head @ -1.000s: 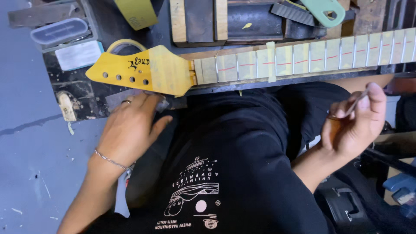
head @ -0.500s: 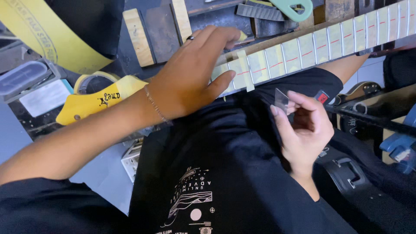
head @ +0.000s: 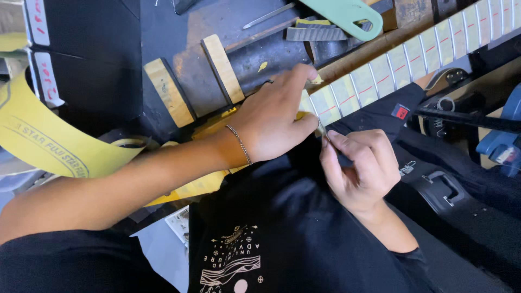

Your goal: The person applies masking tape to the fretboard of a guitar neck, covering the frets and strings. They carefully place and smooth the tape along the length of the neck.

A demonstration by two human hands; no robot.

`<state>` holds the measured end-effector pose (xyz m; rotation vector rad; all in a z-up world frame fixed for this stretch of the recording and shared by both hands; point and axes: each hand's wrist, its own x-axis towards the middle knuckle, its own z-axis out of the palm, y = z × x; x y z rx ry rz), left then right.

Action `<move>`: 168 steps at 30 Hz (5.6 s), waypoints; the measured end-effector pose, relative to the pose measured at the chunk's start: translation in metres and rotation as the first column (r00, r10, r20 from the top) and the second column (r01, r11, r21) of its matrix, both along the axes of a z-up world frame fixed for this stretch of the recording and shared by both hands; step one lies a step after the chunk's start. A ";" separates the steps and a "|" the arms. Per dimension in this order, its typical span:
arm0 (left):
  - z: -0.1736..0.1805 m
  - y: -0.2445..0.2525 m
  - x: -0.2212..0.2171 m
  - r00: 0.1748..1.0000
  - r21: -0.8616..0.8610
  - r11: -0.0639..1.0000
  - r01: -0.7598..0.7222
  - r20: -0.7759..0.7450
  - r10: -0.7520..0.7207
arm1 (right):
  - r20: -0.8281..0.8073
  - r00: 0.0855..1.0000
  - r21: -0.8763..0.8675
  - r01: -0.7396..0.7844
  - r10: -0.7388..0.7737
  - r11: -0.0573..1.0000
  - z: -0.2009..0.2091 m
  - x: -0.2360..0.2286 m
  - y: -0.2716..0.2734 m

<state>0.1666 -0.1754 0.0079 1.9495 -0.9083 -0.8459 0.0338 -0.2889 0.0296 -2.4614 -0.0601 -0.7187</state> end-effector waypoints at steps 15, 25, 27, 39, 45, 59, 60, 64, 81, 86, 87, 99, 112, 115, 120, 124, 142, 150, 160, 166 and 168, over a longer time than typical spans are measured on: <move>-0.013 0.005 0.011 0.970 -0.198 0.964 -0.176 -0.201 0.136 | -0.051 0.999 -0.185 -0.021 0.011 0.982 -0.012 0.015 0.004; -0.018 0.004 0.012 0.946 -0.215 0.957 -0.195 -0.300 0.125 | -0.126 0.992 -0.247 -0.061 0.030 0.967 -0.016 0.016 0.001; -0.017 0.004 0.012 0.945 -0.203 0.960 -0.193 -0.303 0.125 | -0.117 0.993 -0.261 -0.053 0.023 0.964 -0.016 0.016 0.001; -0.020 0.004 0.012 0.948 -0.205 0.960 -0.192 -0.294 0.127 | -0.139 0.990 -0.294 -0.056 0.015 0.954 -0.016 0.017 0.000; -0.020 0.004 0.013 0.946 -0.208 0.958 -0.197 -0.298 0.129 | -0.150 0.989 -0.300 -0.055 0.010 0.952 -0.013 0.019 0.002; -0.018 0.005 0.013 0.949 -0.183 0.965 -0.187 -0.286 0.130 | -0.196 0.978 -0.319 0.006 -0.072 0.948 -0.005 0.016 0.009; -0.019 0.005 0.013 0.950 -0.198 0.961 -0.192 -0.284 0.131 | -0.199 0.978 -0.320 -0.003 -0.064 0.947 -0.005 0.016 0.009; -0.019 0.005 0.013 0.949 -0.202 0.962 -0.185 -0.290 0.122 | -0.222 0.973 -0.317 -0.016 -0.058 0.948 -0.002 0.012 0.008; -0.018 0.005 0.013 0.945 -0.222 0.956 -0.193 -0.304 0.121 | -0.280 0.956 -0.308 -0.006 -0.085 0.951 0.003 -0.010 0.006; -0.020 0.005 0.013 0.947 -0.233 0.953 -0.195 -0.297 0.122 | -0.288 0.953 -0.303 0.000 -0.092 0.953 0.006 -0.016 0.006; -0.019 0.005 0.013 0.948 -0.224 0.956 -0.191 -0.296 0.120 | -0.294 0.951 -0.299 0.004 -0.096 0.954 0.007 -0.016 0.006; -0.017 0.004 0.014 0.949 -0.224 0.959 -0.175 -0.297 0.104 | -0.230 0.973 -0.243 -0.032 -0.026 0.969 0.008 -0.016 0.000; -0.018 0.005 0.015 0.954 -0.209 0.960 -0.187 -0.273 0.126 | -0.130 0.989 -0.279 -0.102 0.067 0.955 -0.017 0.017 -0.003; -0.017 0.006 0.015 0.955 -0.210 0.961 -0.182 -0.271 0.121 | -0.145 0.988 -0.287 -0.092 0.052 0.953 -0.017 0.017 -0.002; -0.019 0.005 0.014 0.952 -0.214 0.959 -0.184 -0.283 0.120 | -0.155 0.988 -0.319 -0.075 0.026 0.945 -0.014 0.020 0.000; -0.018 0.005 0.014 0.946 -0.211 0.959 -0.189 -0.300 0.120 | -0.179 0.984 -0.343 -0.050 -0.013 0.938 -0.009 0.019 0.004; -0.001 0.007 0.006 0.927 -0.459 0.872 0.171 0.375 0.016 | -0.384 0.914 -0.262 0.025 -0.128 0.965 -0.011 -0.029 -0.011; 0.007 -0.003 -0.011 0.691 -0.353 0.814 0.461 0.718 -0.080 | -0.432 0.881 -0.044 0.194 -0.194 0.980 -0.016 -0.048 -0.022; 0.018 -0.017 -0.012 0.545 -0.266 0.821 0.505 0.836 -0.064 | -0.397 0.893 0.112 0.277 -0.213 0.954 -0.010 -0.051 -0.035; 0.011 -0.018 -0.013 0.545 -0.197 0.779 0.595 0.811 -0.211 | -0.285 0.903 0.110 0.363 -0.321 0.925 -0.010 -0.060 -0.066; 0.016 -0.021 -0.012 0.603 -0.255 0.757 0.601 0.767 -0.220 | -0.237 0.874 0.118 0.459 -0.424 0.881 -0.015 -0.064 -0.101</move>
